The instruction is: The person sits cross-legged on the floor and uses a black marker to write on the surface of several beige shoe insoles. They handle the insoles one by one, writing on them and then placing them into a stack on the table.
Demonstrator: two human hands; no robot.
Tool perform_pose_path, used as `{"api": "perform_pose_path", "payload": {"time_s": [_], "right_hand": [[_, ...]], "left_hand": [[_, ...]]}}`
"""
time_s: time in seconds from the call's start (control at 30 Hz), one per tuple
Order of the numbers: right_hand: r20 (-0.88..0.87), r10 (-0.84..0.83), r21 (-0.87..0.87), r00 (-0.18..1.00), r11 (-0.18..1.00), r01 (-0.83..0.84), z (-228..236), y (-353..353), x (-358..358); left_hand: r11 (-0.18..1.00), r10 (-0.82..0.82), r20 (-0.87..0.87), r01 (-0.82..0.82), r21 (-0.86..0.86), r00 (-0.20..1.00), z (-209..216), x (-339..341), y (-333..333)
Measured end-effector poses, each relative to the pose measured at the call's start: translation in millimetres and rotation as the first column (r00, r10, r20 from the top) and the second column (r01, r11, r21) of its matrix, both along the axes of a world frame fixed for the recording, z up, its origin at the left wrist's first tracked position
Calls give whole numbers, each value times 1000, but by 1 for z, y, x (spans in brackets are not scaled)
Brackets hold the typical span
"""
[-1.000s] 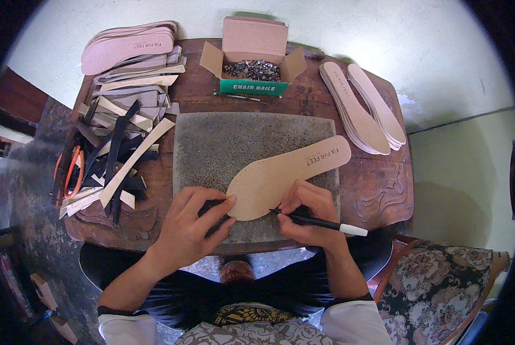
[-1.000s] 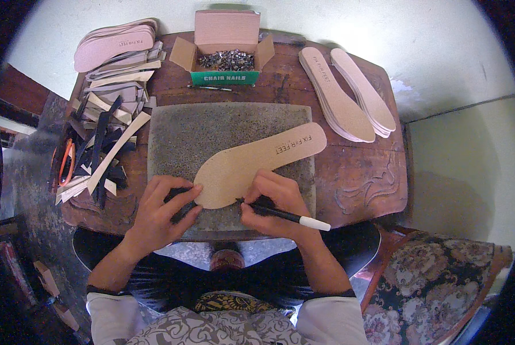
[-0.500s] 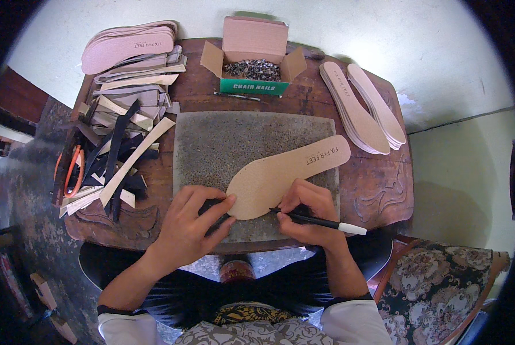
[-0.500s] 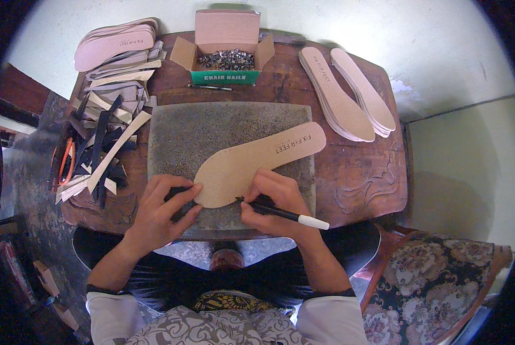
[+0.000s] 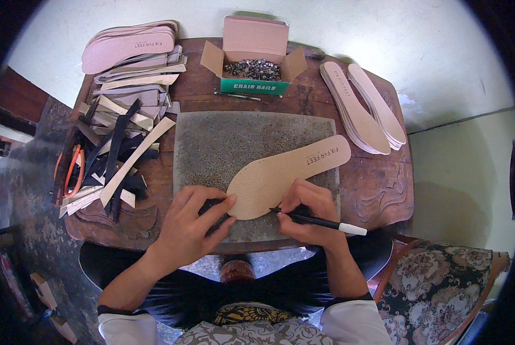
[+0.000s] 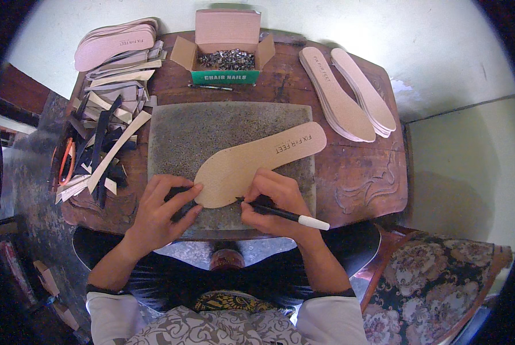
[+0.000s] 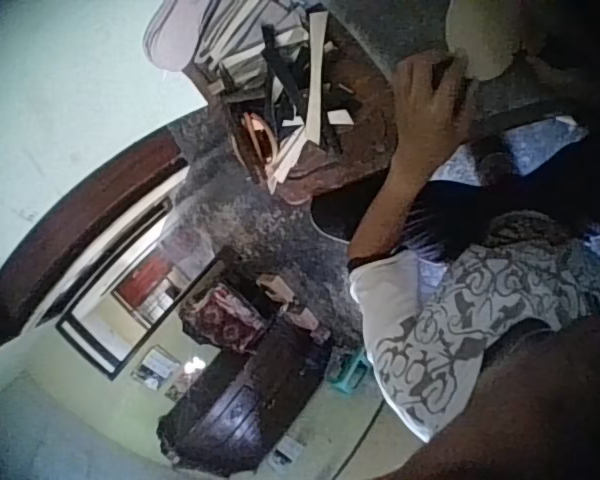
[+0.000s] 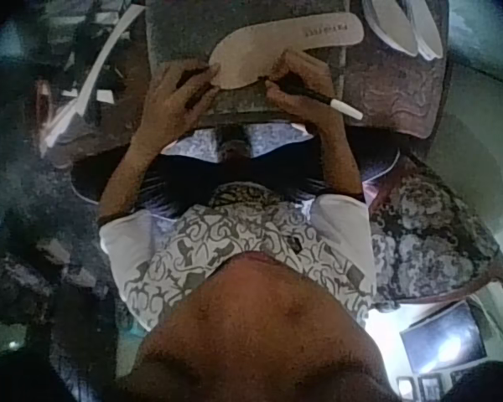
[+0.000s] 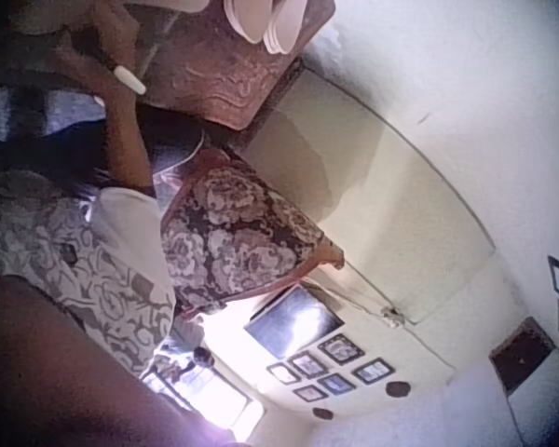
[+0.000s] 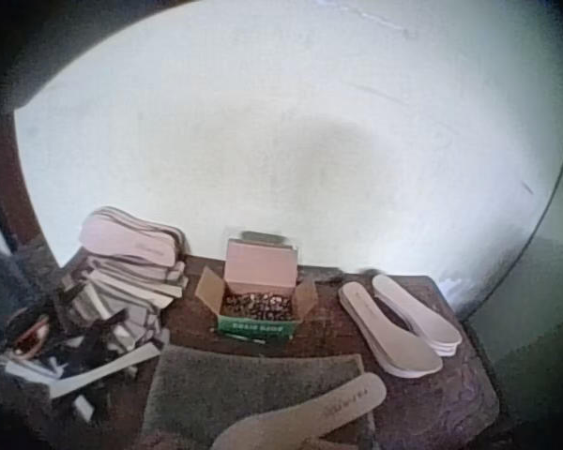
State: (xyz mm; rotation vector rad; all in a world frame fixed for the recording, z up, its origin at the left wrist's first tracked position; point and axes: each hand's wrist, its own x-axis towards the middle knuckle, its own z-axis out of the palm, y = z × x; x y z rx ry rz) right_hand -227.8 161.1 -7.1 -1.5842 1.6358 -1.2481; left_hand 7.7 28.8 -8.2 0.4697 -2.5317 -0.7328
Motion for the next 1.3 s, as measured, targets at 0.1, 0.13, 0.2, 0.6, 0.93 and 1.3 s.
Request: {"api": "perform_pose_path", "payload": {"time_s": [0.1, 0.13, 0.2, 0.6, 0.93, 1.3], "right_hand": [[0, -6, -4, 1000, 1000, 6, -1, 1, 0], [-2, -3, -6, 1000, 1000, 3, -1, 1, 0], [-4, 4, -10, 1000, 1000, -4, -2, 0, 0], [-17, -11, 8, 1000, 1000, 11, 1, 0, 0], [37, -27, -32, 999, 999, 28, 0, 1, -9], [7, -193, -94, 981, 977, 193, 2, -9, -24]], "left_hand": [[1000, 0, -5, 0, 0, 1000, 0, 0, 0], [1000, -1, -6, 1, 1, 1000, 1, 0, 0], [1000, 1, -4, -1, 6, 1000, 0, 0, 0], [1000, -1, 5, 1, -1, 1000, 0, 0, 0], [1000, -1, 9, 1, -7, 1000, 2, 0, -1], [1000, 4, 13, -4, 1, 1000, -1, -1, 0]]}}
